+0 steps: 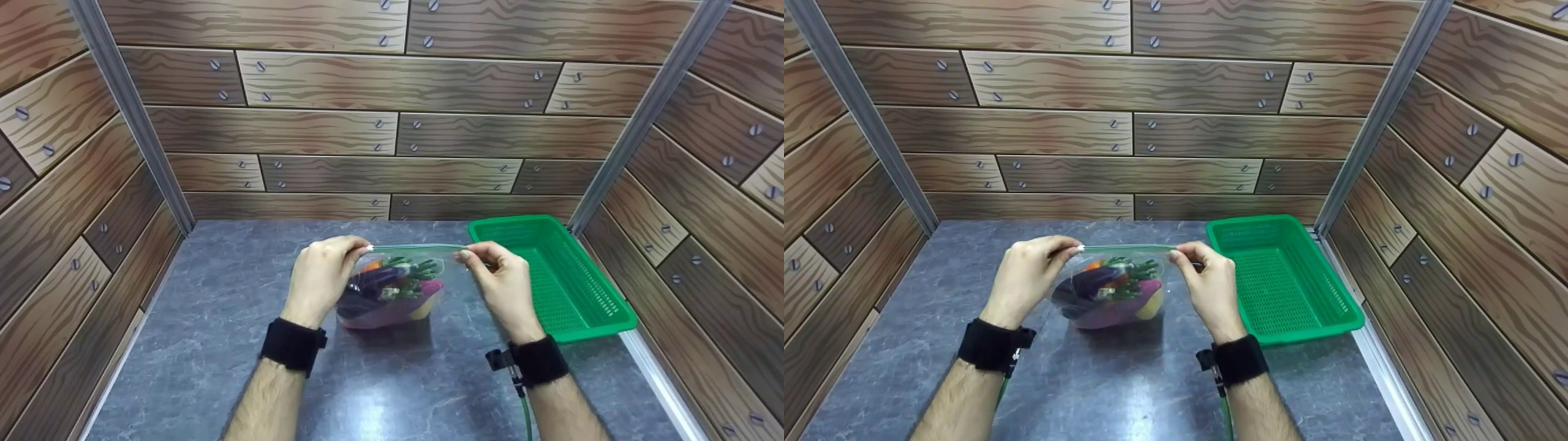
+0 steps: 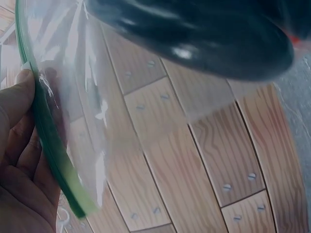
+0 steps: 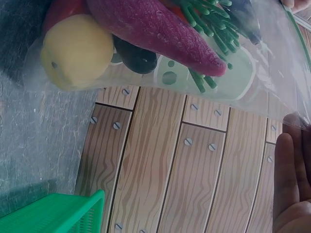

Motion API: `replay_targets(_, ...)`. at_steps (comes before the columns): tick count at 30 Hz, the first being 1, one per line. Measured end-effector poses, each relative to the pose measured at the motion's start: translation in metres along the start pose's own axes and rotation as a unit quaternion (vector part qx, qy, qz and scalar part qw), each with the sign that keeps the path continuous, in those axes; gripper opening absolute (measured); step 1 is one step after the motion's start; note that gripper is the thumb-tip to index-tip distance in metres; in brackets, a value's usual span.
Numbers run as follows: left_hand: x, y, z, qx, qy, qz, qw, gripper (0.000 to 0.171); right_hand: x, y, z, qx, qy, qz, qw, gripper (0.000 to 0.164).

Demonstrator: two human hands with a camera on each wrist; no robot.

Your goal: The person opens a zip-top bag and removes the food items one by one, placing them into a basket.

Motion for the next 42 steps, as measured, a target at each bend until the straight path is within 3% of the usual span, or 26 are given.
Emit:
replay_targets(27, -0.039, -0.032, -0.004, 0.047, -0.050, -0.003, 0.9977, 0.021, 0.020, -0.012, -0.001, 0.021, 0.006, -0.052, 0.998, 0.008)
replay_targets(42, -0.040, -0.035, -0.009, 0.018, -0.056, -0.015, 0.9982, 0.020, 0.019, -0.009, -0.003, 0.032, 0.008, -0.017, 0.999, 0.008)
Point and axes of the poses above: each hand's wrist, its own z-axis towards the middle knuckle, its own y-axis out of the palm, x = y × z, the point moved 2 cm from there along z, towards the middle knuckle, and after that the axes turned 11 degrees about -y, right-handed, at the moved point
